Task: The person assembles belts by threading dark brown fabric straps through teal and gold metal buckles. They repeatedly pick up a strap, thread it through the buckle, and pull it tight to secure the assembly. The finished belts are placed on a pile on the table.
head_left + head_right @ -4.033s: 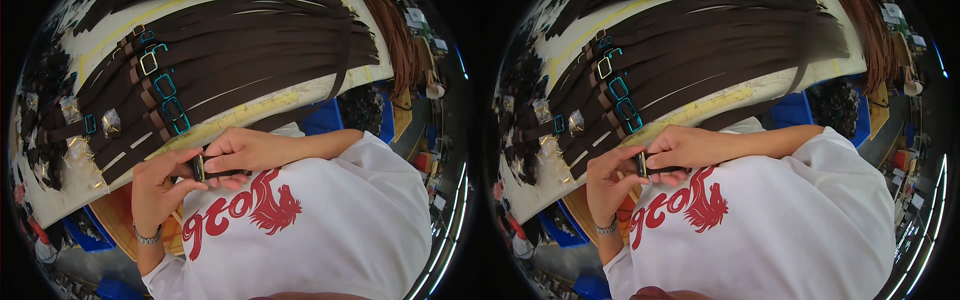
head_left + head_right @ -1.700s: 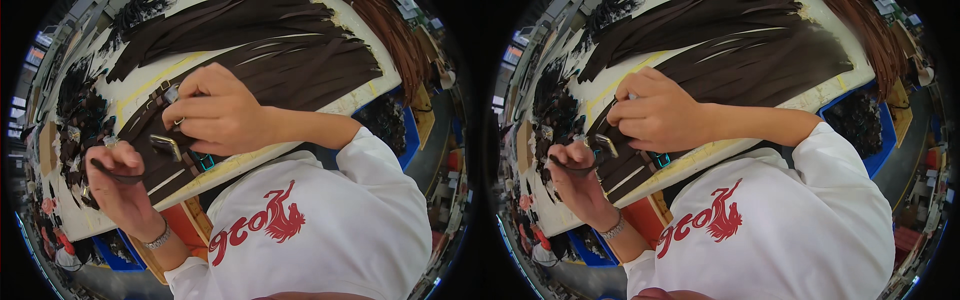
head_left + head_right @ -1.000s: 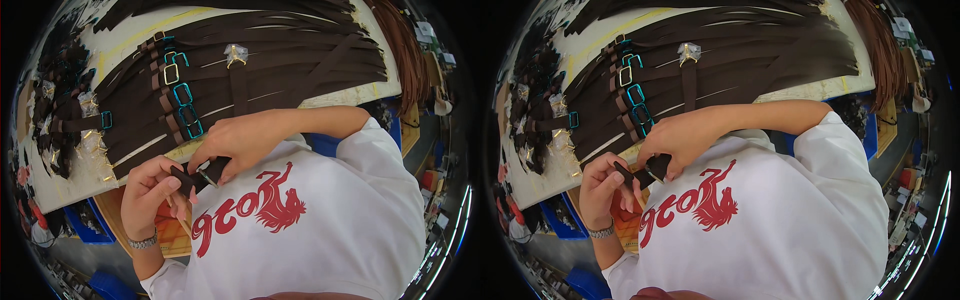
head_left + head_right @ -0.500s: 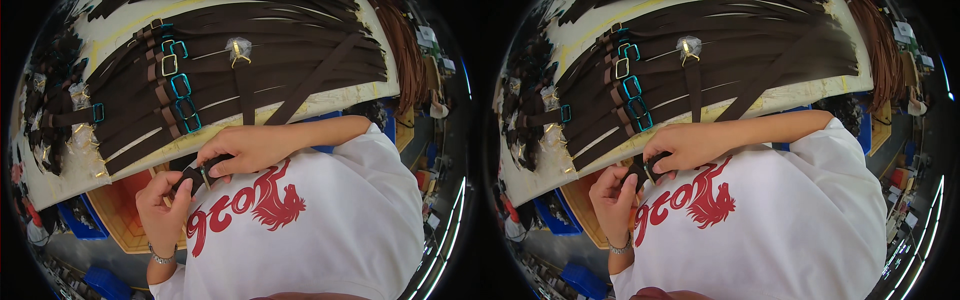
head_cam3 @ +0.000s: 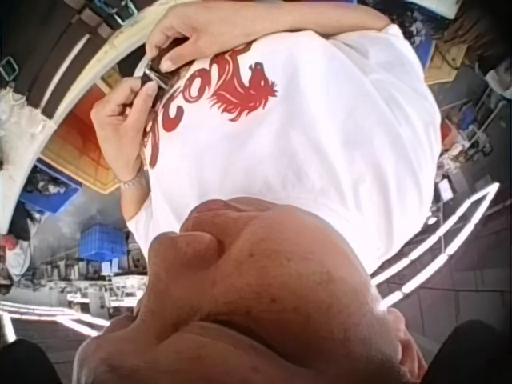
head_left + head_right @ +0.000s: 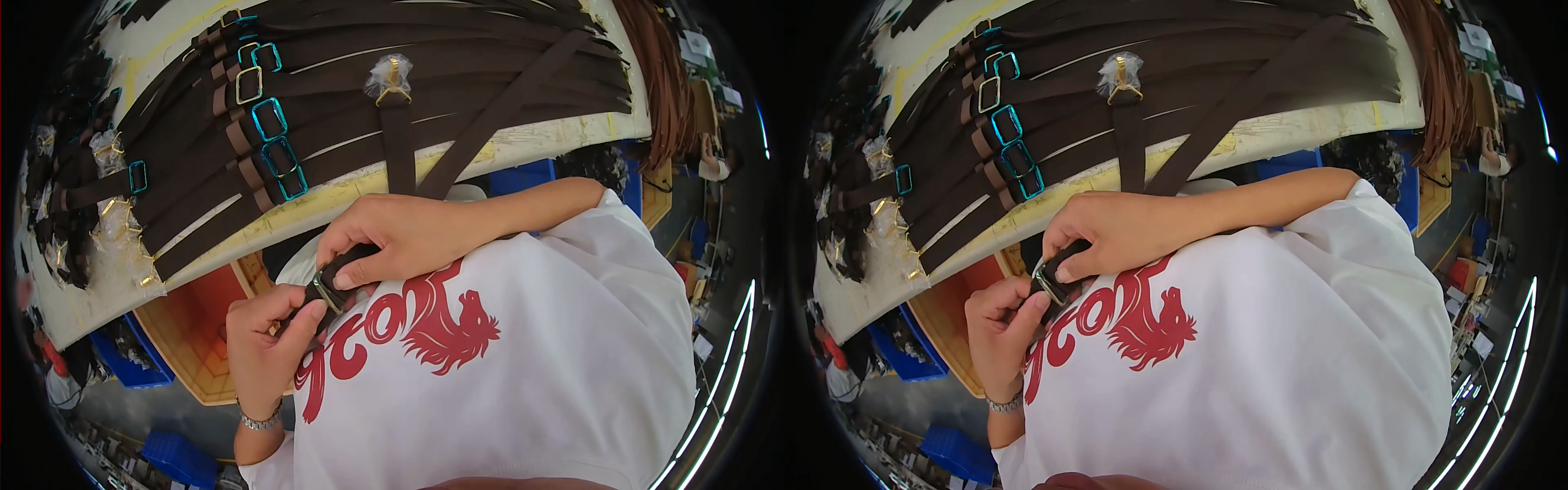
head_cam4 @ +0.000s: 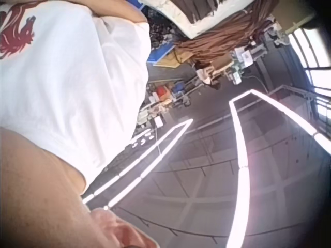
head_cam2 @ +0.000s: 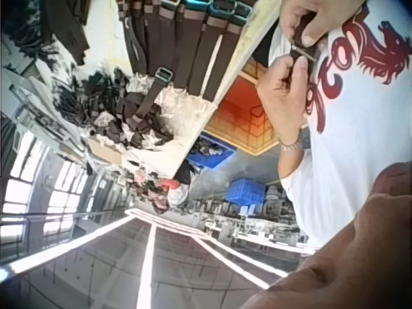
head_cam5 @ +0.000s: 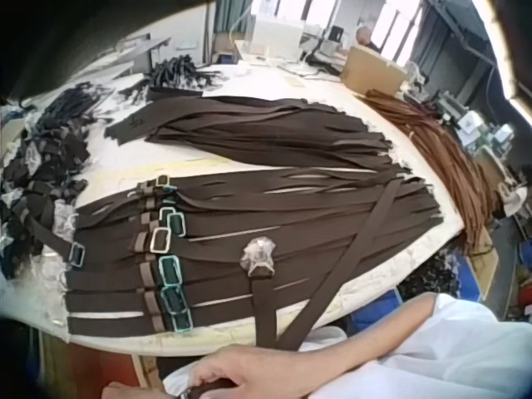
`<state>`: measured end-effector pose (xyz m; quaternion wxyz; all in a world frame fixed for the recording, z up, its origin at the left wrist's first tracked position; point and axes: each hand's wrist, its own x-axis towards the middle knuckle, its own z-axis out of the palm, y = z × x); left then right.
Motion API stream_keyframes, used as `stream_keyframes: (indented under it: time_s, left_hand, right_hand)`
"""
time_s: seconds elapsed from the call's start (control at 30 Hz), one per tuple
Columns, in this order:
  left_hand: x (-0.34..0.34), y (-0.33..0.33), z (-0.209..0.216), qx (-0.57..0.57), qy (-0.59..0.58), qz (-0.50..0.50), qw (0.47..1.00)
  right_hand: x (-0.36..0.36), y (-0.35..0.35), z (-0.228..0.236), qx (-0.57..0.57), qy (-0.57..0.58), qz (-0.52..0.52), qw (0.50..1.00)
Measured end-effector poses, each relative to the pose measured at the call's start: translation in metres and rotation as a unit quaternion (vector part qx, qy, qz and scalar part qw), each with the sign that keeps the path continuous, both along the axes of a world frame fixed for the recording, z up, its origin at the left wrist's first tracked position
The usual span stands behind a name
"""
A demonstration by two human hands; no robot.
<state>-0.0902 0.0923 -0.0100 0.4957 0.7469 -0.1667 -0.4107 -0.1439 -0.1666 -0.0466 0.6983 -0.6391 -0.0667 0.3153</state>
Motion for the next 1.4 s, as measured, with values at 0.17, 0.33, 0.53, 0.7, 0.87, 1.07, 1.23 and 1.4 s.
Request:
stream_keyframes:
  time_s: [0.17, 0.33, 0.53, 0.7, 0.87, 1.07, 1.23, 1.4]
  left_hand:
    - [0.004, -0.008, -0.017, -0.080, 0.199, 0.151, 0.965]
    - [-0.009, -0.016, -0.018, -0.123, 0.225, 0.228, 0.939]
    - [-0.012, -0.009, -0.001, -0.057, 0.011, 0.100, 0.993]
    - [0.001, -0.007, -0.003, -0.073, -0.022, -0.008, 0.997]
    - [-0.008, -0.006, -0.010, -0.146, 0.227, 0.149, 0.951]
    - [-0.007, -0.018, -0.004, -0.006, 0.114, 0.147, 0.983]
    - [-0.008, -0.017, -0.020, -0.176, 0.345, 0.205, 0.899]
    - [-0.006, -0.024, -0.014, -0.104, 0.211, 0.179, 0.955]
  right_hand:
    - [0.001, 0.002, 0.005, -0.007, -0.065, -0.061, 0.996]
    - [0.001, -0.001, 0.005, -0.075, -0.220, -0.068, 0.970]
    - [-0.002, 0.002, -0.015, -0.019, -0.344, -0.078, 0.936]
    - [-0.007, 0.000, -0.022, 0.032, -0.343, -0.070, 0.936]
    - [-0.005, 0.004, -0.017, 0.013, -0.340, -0.124, 0.932]
    - [-0.004, 0.004, -0.020, -0.080, -0.320, -0.121, 0.936]
    - [-0.009, -0.001, -0.009, 0.009, -0.196, -0.112, 0.974]
    - [-0.012, 0.000, -0.018, 0.009, -0.226, -0.143, 0.963]
